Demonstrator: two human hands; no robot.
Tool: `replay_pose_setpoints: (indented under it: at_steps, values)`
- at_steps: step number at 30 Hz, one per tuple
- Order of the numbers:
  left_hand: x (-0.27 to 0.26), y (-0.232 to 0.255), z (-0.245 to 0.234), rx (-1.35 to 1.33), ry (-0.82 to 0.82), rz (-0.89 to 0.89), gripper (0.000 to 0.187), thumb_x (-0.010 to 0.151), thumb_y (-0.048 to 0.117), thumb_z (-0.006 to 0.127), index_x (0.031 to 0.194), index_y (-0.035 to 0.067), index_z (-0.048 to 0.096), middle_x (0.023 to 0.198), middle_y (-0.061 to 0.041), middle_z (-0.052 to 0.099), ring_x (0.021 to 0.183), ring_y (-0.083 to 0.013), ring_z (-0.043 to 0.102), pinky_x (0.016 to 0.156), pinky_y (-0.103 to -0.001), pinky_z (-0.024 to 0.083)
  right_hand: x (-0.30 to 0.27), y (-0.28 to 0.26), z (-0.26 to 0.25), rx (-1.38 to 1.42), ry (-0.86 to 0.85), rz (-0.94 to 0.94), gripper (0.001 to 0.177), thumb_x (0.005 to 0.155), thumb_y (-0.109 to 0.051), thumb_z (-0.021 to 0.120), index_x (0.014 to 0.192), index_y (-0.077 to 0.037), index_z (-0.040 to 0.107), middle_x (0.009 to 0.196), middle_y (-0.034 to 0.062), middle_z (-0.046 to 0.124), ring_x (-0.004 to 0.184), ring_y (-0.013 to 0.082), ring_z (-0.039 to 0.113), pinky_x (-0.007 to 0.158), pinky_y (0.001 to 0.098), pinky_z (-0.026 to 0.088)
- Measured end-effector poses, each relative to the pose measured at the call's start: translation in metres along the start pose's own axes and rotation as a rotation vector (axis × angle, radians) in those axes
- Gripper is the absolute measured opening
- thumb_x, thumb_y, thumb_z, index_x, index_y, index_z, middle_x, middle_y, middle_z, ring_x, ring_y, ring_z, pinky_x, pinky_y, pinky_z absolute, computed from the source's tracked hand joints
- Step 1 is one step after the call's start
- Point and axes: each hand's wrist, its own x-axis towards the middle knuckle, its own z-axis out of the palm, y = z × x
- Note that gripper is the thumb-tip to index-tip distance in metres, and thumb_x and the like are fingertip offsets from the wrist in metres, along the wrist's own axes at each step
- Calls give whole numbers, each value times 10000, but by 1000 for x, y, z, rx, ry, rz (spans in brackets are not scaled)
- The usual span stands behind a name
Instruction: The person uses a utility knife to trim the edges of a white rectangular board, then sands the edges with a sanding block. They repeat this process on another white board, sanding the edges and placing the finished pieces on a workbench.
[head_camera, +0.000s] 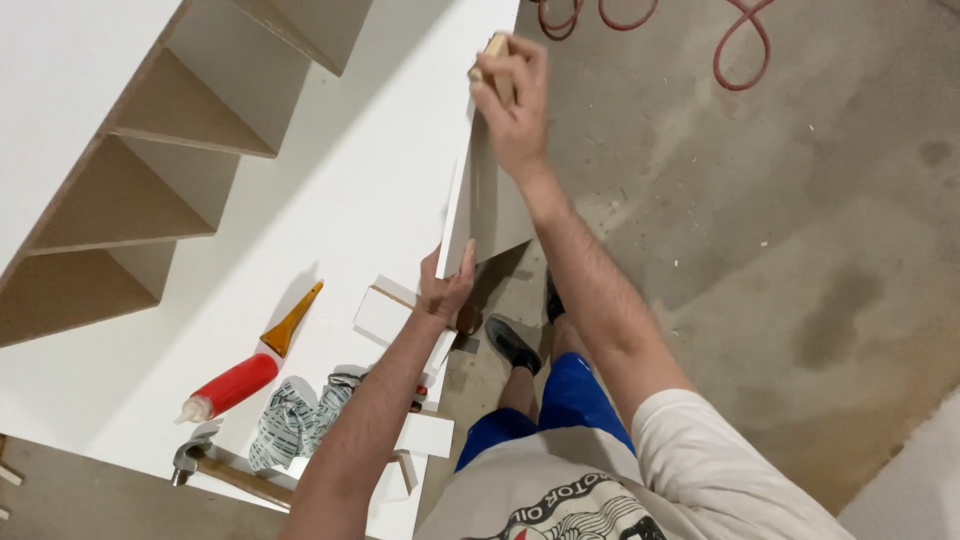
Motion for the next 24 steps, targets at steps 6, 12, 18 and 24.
replay_pose_setpoints:
  at_steps: [6, 12, 18, 24]
  values:
    - [-10, -12, 12, 99, -50, 84, 308, 966, 176, 699, 1185, -39, 679, 1109, -117, 728, 1115, -226, 688, 979, -287, 613, -21, -3, -4, -11, -76, 49, 134, 965, -213, 687, 1092, -174, 675, 1327, 80, 427, 1244, 262, 496, 1064, 426, 493]
    - [-3, 2, -6, 63, -14, -34, 306, 828, 114, 823, 1095, 7, 717, 1075, -25, 743, 1036, -107, 694, 1005, -214, 584, -27, -13, -2, 45, -15, 136, 137, 982, -211, 653, 1110, -160, 656, 1338, 96, 427, 1213, 270, 552, 1027, 427, 569]
    - [16, 15, -17, -39, 52, 23, 733, 760, 149, 874, 1394, -53, 565, 1444, -130, 600, 1288, -212, 598, 1053, -319, 556, 4, 6, 2, 115, -23, 64, 132, 993, -190, 673, 1122, -162, 679, 1314, 77, 425, 1218, 243, 551, 1046, 423, 536]
    - [31, 15, -14, 277, -207, 256, 535, 943, 165, 696, 1387, -77, 519, 1443, -164, 528, 1332, -250, 512, 1084, -310, 501, -64, 1, 2, -3, -108, 87, 234, 990, -260, 740, 1208, -198, 684, 1371, 58, 425, 1347, 276, 467, 1145, 483, 367]
